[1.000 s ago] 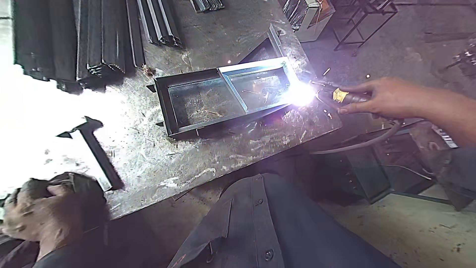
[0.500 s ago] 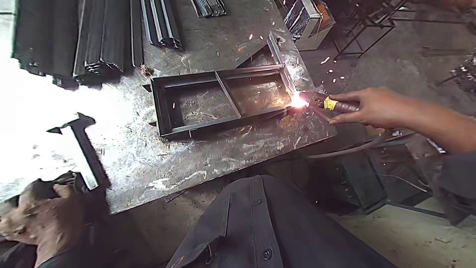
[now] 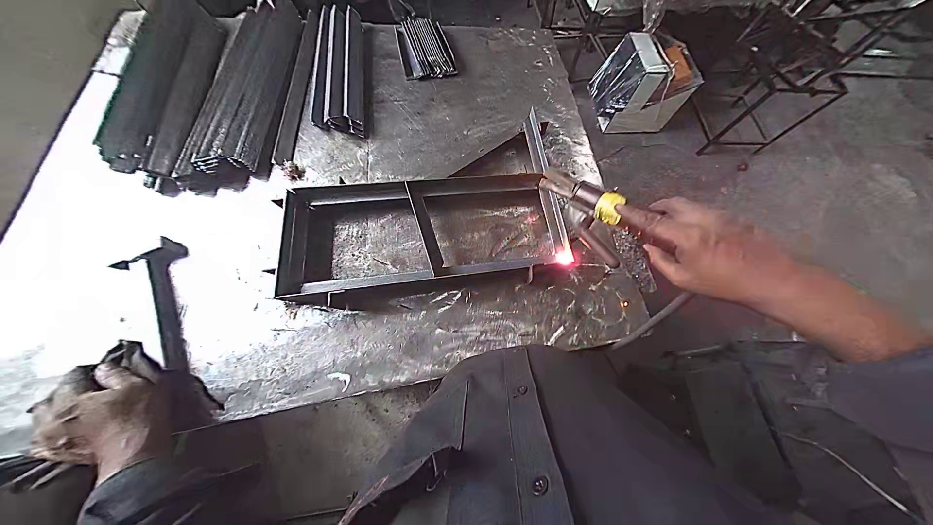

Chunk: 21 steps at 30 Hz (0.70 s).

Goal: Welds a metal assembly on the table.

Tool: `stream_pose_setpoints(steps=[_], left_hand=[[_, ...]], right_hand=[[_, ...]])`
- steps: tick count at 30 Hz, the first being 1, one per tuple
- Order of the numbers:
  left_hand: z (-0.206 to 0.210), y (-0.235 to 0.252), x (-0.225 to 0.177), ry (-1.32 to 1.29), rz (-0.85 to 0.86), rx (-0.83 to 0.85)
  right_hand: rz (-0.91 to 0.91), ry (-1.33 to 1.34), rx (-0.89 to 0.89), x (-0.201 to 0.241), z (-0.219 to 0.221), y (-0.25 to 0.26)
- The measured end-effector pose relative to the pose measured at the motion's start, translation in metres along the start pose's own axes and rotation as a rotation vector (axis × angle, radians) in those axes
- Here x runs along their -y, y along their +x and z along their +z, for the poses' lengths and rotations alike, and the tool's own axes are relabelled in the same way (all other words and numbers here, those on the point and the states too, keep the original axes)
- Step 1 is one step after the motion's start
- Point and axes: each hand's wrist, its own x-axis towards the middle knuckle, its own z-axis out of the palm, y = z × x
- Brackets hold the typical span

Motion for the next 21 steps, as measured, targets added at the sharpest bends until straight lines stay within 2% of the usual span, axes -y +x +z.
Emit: stream_pose_setpoints(steps=[2,5,9,11,13,17,19,21], left_hand=[[-0.020,-0.034,-0.027,0.007,-0.037,0.043],[-0.024,-0.055,-0.039,0.006,-0.039,0.024],[-0.005,-0.050,-0.035,0.102,-0.095,-0.122],[-0.013,-0.058,-0.043,0.062,-0.087,-0.074],[-0.021,-0.071,-0.054,0.053,-0.069,-0.098],[-0.053,-0.102,-0.096,0.007,-0.160,-0.020],[-0.043,-0.099,-0.085,0.057,-0.100,-0.097],[-0.033,-0.086,-0.074,0.103,-0.128,-0.070]], right_hand=[[-0.080,-0.022,-0.025,-0.003,0.016,0.002],[-0.138,-0.064,-0.035,-0.003,0.028,0.006],[-0.088,-0.105,0.012,-0.006,0.043,0.017],[-0.055,-0.099,0.030,-0.012,0.049,0.024],[-0.055,-0.083,0.011,-0.014,0.053,0.027],[-0.057,-0.091,0.003,-0.012,0.056,0.023],[-0.061,-0.096,-0.016,-0.013,0.060,0.024],[-0.053,-0.089,-0.026,-0.012,0.061,0.023]])
